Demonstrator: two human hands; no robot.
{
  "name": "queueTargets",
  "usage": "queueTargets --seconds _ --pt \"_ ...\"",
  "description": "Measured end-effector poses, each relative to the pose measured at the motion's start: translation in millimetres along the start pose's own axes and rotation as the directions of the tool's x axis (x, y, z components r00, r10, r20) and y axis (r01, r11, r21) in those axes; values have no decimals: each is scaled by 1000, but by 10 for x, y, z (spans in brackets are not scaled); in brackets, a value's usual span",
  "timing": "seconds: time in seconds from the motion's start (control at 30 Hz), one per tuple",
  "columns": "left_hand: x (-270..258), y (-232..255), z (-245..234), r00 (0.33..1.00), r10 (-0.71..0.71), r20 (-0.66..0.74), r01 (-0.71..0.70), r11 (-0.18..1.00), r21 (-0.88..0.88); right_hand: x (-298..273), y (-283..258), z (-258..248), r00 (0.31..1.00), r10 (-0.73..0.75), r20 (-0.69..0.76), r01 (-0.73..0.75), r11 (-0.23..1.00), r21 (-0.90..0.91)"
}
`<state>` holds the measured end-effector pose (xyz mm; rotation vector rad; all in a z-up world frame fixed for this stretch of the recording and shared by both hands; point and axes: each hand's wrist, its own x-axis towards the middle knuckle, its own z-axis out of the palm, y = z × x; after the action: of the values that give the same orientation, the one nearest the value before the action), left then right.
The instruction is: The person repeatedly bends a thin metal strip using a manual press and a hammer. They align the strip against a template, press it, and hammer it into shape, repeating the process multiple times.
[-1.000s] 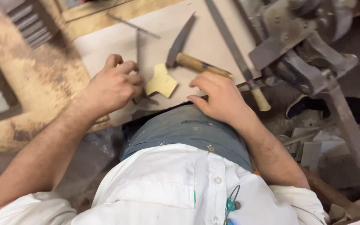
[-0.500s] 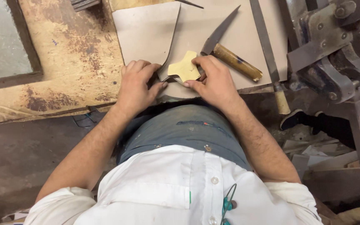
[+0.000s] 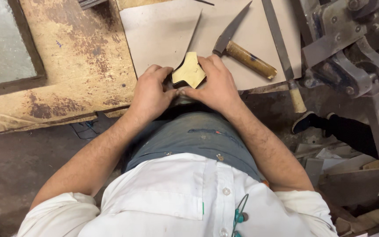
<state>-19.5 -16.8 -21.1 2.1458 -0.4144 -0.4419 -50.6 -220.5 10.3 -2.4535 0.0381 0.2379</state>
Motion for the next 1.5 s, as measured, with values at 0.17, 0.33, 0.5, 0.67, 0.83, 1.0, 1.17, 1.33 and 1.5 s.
queueTargets --seconds 0.17,0.33,0.5,0.67,0.83,1.0,1.17,1.33,1.5 --pt "-10 -40 103 997 -67 46 80 903 -423 -39 -9 64 991 -44 -128 47 999 26" --pt "-72 -136 202 964 -202 173 258 546 -797 -188 -28 58 978 -34 -205 59 991 117" --pt "-55 -135 203 967 -168 190 250 512 -822 -277 -7 53 976 31 -216 19 975 223" --pt "-2 -122 83 910 -167 379 414 376 -829 -344 56 14 981 19 -195 32 967 251" --pt "78 -116 80 968 -140 207 246 690 -681 -319 166 38 974 -16 -225 69 971 228" --pt "245 -154 -12 993 99 -68 -107 985 -138 -155 322 131 967 216 -135 -163 932 323" --pt "353 55 -237 984 -174 46 179 917 -355 -276 254 -106 958 6 -287 30 992 120" --pt "674 456 -165 955 -222 196 291 832 -473 -547 437 -672 903 23 -430 18 996 92" --pt "1152 867 202 991 9 132 48 905 -422 -1273 921 -1555 713 75 -698 -206 973 -106"
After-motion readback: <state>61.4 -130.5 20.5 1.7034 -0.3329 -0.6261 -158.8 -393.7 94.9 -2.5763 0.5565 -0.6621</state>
